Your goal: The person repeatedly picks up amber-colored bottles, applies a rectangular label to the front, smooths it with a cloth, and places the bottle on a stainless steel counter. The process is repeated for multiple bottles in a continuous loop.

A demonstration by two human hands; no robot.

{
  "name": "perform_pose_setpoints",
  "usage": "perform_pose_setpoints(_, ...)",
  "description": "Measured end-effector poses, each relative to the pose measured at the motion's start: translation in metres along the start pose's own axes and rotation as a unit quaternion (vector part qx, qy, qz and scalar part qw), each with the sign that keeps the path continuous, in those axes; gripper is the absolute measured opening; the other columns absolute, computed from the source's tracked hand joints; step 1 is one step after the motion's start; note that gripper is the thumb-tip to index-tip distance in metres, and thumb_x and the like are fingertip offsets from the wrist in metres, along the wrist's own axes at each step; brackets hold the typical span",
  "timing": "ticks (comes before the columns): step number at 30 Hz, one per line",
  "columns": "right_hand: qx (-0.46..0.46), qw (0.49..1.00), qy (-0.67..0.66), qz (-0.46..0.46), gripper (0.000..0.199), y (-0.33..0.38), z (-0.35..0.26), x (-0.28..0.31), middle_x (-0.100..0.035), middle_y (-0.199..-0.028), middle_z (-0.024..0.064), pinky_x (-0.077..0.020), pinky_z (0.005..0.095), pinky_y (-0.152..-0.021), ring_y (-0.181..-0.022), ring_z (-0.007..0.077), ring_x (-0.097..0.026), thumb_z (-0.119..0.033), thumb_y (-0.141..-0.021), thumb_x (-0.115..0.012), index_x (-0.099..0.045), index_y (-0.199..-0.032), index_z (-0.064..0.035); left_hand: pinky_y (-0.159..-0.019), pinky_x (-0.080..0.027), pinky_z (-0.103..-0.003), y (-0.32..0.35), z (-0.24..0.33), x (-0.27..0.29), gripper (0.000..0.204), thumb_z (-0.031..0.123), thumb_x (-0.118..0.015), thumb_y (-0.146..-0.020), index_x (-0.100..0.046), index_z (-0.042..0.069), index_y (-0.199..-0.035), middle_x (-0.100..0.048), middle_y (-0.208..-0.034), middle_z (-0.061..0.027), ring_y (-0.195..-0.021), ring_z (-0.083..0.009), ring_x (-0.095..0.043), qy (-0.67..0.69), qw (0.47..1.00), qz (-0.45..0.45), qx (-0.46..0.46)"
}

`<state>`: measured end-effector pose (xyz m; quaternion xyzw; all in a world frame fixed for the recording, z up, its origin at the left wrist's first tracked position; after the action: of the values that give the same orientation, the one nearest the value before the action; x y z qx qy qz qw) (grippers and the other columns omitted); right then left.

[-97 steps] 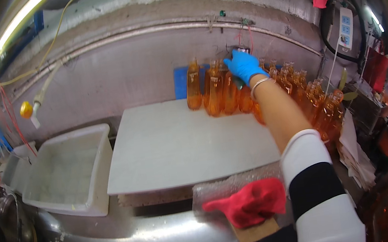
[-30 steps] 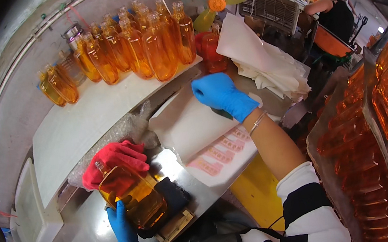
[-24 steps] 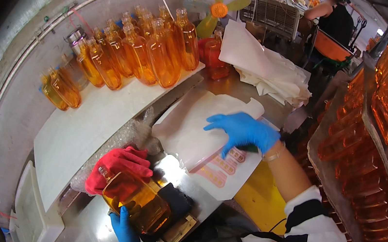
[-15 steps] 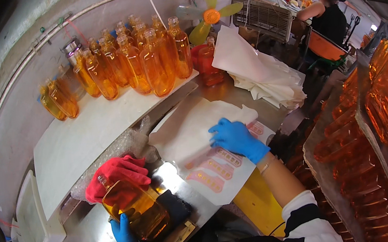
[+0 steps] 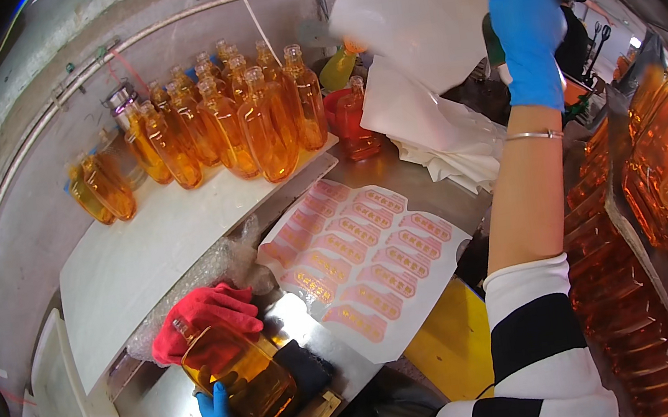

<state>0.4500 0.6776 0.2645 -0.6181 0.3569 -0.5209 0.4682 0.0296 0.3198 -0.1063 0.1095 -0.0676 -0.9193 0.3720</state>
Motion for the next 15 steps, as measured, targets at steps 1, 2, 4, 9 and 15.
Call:
perform_pose_setpoints(1, -0.003, 0.999, 0.034, 0.028, 0.019, 0.008, 0.008, 0.001, -0.064, -0.085, 0.0114, -0.0489, 0.04, -0.069, -0.08, 0.0293, -0.063, -0.03, -0.082, -0.056, -0.069, -0.094, -0.0238, -0.091, -0.043, -0.035, 0.0, 0.0, -0.002, 0.051, 0.01, -0.051, -0.086, -0.031, 0.0, -0.132, -0.046, -0.122, -0.0152, -0.106, -0.0244, -0.053, 0.003, 1.0, -0.006, 0.001)
perform_pose_setpoints(2, -0.007, 0.996, 0.066, 0.057, 0.018, 0.023, 0.015, -0.006, -0.064, -0.082, 0.0117, -0.0488, 0.0403, -0.068, -0.077, 0.0293, -0.063, -0.03, -0.082, -0.056, -0.069, -0.094, -0.0252, -0.091, -0.043, -0.035, 0.0, 0.0, -0.003, 0.051, 0.01, -0.051, -0.086, -0.031, 0.0, -0.132, -0.046, -0.122, -0.0152, -0.106, -0.0244, -0.053, 0.004, 1.0, -0.008, 0.004)
perform_pose_setpoints(4, -0.096, 0.986, 0.136, -0.012, 0.019, 0.063, 0.01, -0.03, -0.061, -0.074, 0.0121, -0.0481, 0.0424, -0.063, -0.072, 0.0296, -0.061, -0.028, -0.084, -0.053, -0.068, -0.095, -0.0245, -0.092, -0.043, -0.035, 0.001, 0.001, -0.002, 0.052, 0.011, -0.051, -0.086, -0.03, 0.0, -0.133, -0.046, -0.122, -0.0154, -0.105, -0.0243, -0.053, 0.002, 1.0, -0.005, 0.009)
perform_pose_setpoints(9, -0.032, 0.916, 0.125, -0.381, 0.025, 0.238, 0.06, -0.162, -0.059, -0.097, 0.0156, -0.0478, 0.046, -0.074, -0.087, 0.0345, -0.058, -0.03, -0.084, -0.051, -0.063, -0.099, -0.0131, -0.092, -0.043, -0.035, -0.005, -0.004, -0.011, 0.054, 0.01, -0.052, -0.086, -0.03, 0.0, -0.134, -0.046, -0.123, -0.0159, -0.106, -0.0245, -0.054, 0.007, 0.999, -0.038, 0.012)
perform_pose_setpoints(15, -0.015, 0.94, -0.103, -0.324, 0.029, 0.298, -0.062, -0.131, -0.061, -0.097, 0.0106, -0.0478, 0.0403, -0.077, -0.093, 0.0281, -0.056, -0.028, -0.078, -0.063, -0.064, -0.101, -0.0109, -0.09, -0.045, -0.034, -0.004, -0.001, 0.004, 0.054, 0.012, -0.046, -0.088, -0.025, 0.004, -0.137, -0.042, -0.128, -0.0157, -0.108, -0.0241, -0.052, -0.065, 0.996, 0.009, -0.067)
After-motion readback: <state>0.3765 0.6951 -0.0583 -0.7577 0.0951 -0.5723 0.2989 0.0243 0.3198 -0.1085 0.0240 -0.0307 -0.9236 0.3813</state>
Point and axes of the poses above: each hand's wrist, its own y-axis away from the middle knuckle, its own x-axis out of the back of the hand, z = x × y, the point moved 8 cm from there along -y, towards the middle knuckle
